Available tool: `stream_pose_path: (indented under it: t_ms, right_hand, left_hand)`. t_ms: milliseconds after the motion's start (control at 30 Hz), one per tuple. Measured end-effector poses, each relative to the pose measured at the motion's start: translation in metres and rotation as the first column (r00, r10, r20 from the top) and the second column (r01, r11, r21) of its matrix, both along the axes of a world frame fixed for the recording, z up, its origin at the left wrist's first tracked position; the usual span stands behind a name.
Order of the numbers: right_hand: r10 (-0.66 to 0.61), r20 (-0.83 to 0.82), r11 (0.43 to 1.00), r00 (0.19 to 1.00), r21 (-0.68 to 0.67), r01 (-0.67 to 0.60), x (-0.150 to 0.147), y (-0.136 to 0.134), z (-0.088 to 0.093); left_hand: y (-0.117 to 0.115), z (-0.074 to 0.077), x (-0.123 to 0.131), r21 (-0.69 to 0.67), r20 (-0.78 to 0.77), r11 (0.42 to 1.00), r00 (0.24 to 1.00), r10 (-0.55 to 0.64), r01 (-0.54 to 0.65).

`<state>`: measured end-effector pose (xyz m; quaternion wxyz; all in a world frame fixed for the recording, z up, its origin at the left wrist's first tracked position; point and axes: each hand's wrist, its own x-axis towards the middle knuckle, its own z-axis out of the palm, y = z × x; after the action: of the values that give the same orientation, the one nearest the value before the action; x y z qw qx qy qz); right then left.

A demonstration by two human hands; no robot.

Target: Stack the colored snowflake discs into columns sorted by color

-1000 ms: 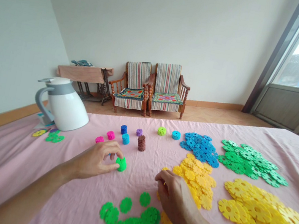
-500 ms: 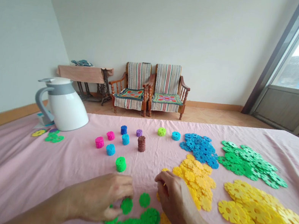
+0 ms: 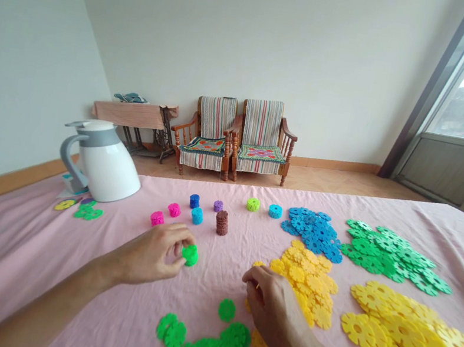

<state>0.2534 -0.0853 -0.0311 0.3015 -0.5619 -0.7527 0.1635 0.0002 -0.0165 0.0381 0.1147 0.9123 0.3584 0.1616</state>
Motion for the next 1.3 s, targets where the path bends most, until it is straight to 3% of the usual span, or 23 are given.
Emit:
stream_pose_path:
  t_ms: [133,433,667,767,867,933,1300]
  right_hand:
    - [-0.002,-0.004,1.000,1.000,-0.007,0.002,-0.001,-0.001,0.001]
    - [-0.005,0.004,1.000,1.000,-0.021,0.005,-0.001,-0.001,0.001]
    - [-0.007,0.006,1.000,1.000,-0.015,0.007,-0.001,-0.001,0.003]
    - [-0.004,0.006,1.000,1.000,-0.009,0.005,-0.001,0.001,0.003]
    - [-0.008,0.012,1.000,1.000,-0.004,0.008,0.000,0.001,0.001]
    - [-0.007,0.010,1.000,1.000,-0.003,0.007,0.001,0.001,0.000]
    - [-0.008,0.012,1.000,1.000,-0.008,0.008,0.000,0.001,0.000]
  left_hand:
    - [0.013,-0.006,-0.007,-0.014,0.067,0.999,0.997,0.044,-0.044]
    - [0.022,-0.019,-0.009,-0.034,0.038,0.998,0.998,0.059,-0.058]
    - [0.014,-0.006,-0.009,-0.028,0.045,0.999,0.998,0.040,-0.039]
    - [-0.003,0.004,-0.005,-0.125,0.018,0.989,0.997,-0.075,0.077]
    - [-0.023,0.007,-0.002,-0.294,-0.034,0.925,0.964,-0.262,0.241]
    - [-0.033,0.005,-0.001,-0.350,-0.075,0.892,0.940,-0.332,0.287]
    - [-0.042,-0.009,0.001,-0.288,-0.157,0.909,0.921,-0.356,0.302]
